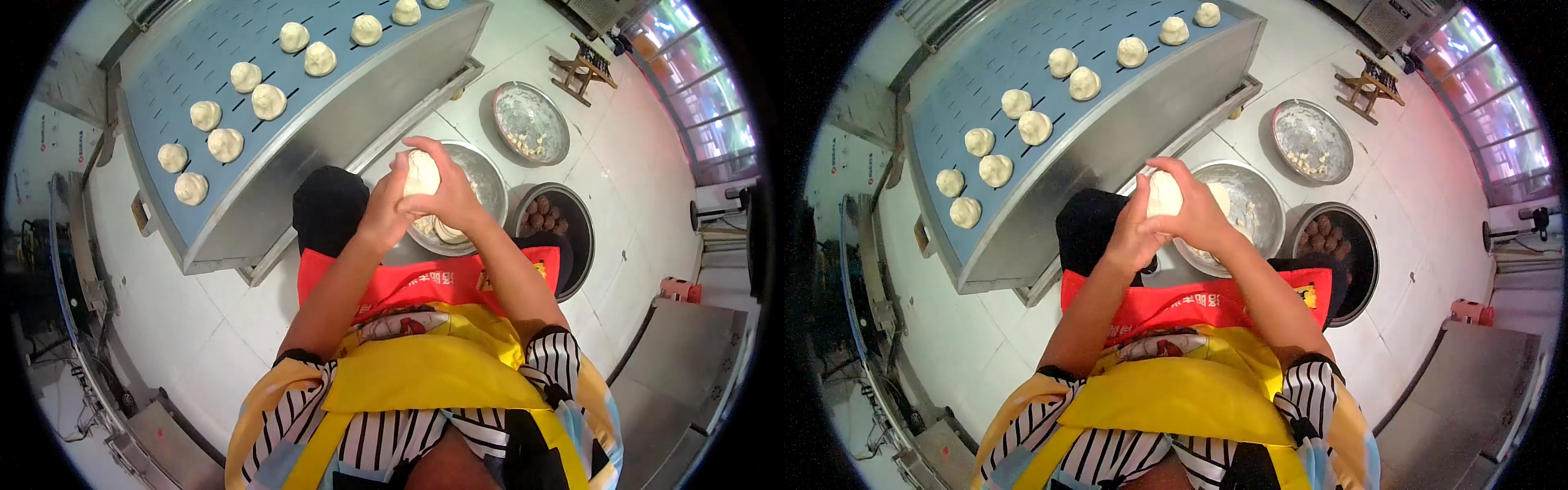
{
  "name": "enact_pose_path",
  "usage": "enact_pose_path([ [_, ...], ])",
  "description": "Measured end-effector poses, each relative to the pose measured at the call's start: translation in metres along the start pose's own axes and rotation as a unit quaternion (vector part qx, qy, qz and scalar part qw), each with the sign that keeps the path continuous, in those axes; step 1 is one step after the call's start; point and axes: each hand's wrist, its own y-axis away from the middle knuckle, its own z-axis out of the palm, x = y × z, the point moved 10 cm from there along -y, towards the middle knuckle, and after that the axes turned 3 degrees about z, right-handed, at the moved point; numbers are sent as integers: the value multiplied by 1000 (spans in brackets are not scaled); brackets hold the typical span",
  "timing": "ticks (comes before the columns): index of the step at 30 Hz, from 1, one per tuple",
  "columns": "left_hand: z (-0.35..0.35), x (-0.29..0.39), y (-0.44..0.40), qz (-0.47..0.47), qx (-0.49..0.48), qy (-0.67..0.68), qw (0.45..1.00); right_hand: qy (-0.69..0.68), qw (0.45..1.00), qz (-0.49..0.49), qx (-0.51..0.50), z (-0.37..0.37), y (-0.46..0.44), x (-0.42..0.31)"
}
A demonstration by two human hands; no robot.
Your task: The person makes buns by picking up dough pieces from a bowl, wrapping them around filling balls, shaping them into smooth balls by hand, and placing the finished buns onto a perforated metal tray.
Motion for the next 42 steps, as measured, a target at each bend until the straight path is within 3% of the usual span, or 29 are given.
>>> enact_pose_path([
  [3, -12, 2, -9, 15, 65, 43, 997, 44, 997, 16, 58, 2, -9, 16],
  [6, -32, 12, -11, 17, 76, -136, 988, -68, 997, -9, -46, 8, -19, 5],
  [9, -52, 1, -19, -19, 166, 108, 980, 51, 995, -52, -69, 7, -26, -2],
  [13, -53, 0, -29, 3, 180, 108, 978, 302, 942, -130, -70, 11, -28, -26],
  [14, -53, -2, -29, -36, 194, 98, 975, 357, 919, -152, -73, 12, -29, -36],
  [18, -25, 22, -52, -23, 98, 126, 987, 456, 873, -66, -160, 9, -45, -56],
  [22, -18, 68, -70, 25, 114, 91, 989, 384, 901, -108, -168, 1, -86, -62],
  [23, -30, 106, -69, 136, 132, -65, 980, 356, 915, -127, -144, -8, -103, -66],
  [24, -38, 144, -62, 243, 148, -219, 933, 326, 926, -147, -122, -18, -124, -69],
  [25, -41, 180, -49, 339, 163, -366, 851, 293, 936, -167, -101, -27, -149, -72],
  [26, -40, 211, -26, 408, 222, -562, 684, 306, 935, -159, -81, -36, -178, -73],
  [27, -31, 226, -6, 441, 265, -719, 467, 316, 935, -149, -58, -44, -210, -75],
  [30, -88, 209, -12, 263, 288, -846, 363, 311, 944, -54, -97, -43, -309, -37],
  [33, -111, 203, -26, 138, 286, -860, 398, 319, 937, -19, -140, -18, -380, 3],
  [34, -106, 205, -24, 206, 296, -859, 363, 331, 932, -16, -149, -10, -397, 15],
  [42, -108, 212, -14, 219, 335, -840, 367, 409, 885, -112, -193, 31, -470, 82],
])
